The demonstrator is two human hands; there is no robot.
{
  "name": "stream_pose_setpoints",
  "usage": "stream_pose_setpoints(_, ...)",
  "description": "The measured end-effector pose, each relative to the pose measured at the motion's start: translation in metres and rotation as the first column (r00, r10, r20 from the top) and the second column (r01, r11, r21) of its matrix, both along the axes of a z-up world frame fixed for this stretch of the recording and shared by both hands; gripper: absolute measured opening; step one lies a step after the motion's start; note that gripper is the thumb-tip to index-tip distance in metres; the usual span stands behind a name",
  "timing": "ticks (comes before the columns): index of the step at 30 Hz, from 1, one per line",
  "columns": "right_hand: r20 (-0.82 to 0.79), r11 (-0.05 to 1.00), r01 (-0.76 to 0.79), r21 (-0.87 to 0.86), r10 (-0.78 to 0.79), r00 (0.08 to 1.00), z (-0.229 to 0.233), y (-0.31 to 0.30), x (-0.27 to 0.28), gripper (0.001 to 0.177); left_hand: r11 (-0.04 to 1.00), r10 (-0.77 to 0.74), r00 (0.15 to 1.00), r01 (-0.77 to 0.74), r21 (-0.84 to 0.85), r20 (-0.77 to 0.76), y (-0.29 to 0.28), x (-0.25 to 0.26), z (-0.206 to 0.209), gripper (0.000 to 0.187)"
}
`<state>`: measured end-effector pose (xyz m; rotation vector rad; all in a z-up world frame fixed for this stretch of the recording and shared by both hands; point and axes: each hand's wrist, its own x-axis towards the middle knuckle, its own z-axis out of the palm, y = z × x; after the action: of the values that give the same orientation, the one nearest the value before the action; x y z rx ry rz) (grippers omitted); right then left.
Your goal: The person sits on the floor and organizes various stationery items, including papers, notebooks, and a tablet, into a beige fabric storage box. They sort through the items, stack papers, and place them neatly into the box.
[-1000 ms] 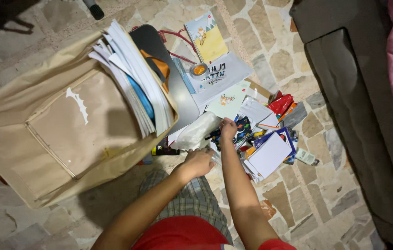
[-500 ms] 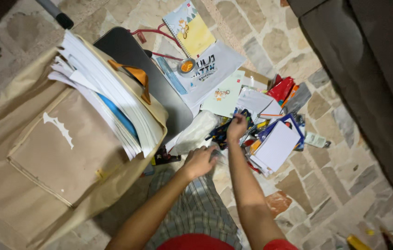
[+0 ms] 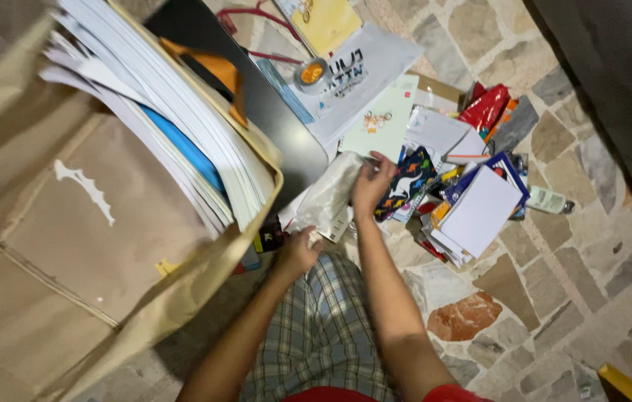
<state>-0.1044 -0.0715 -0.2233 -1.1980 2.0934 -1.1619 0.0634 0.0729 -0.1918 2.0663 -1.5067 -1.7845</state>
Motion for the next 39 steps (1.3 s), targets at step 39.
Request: stream_pose_setpoints(39,0.102,0.972,0.234,-0.023,-0.231,0.968,-0.112,0.179,-0.349,0.059,0.841,-0.097,0.995,0.087,-0.534,0.009,-0.034,-0.321,-0.027,0.043)
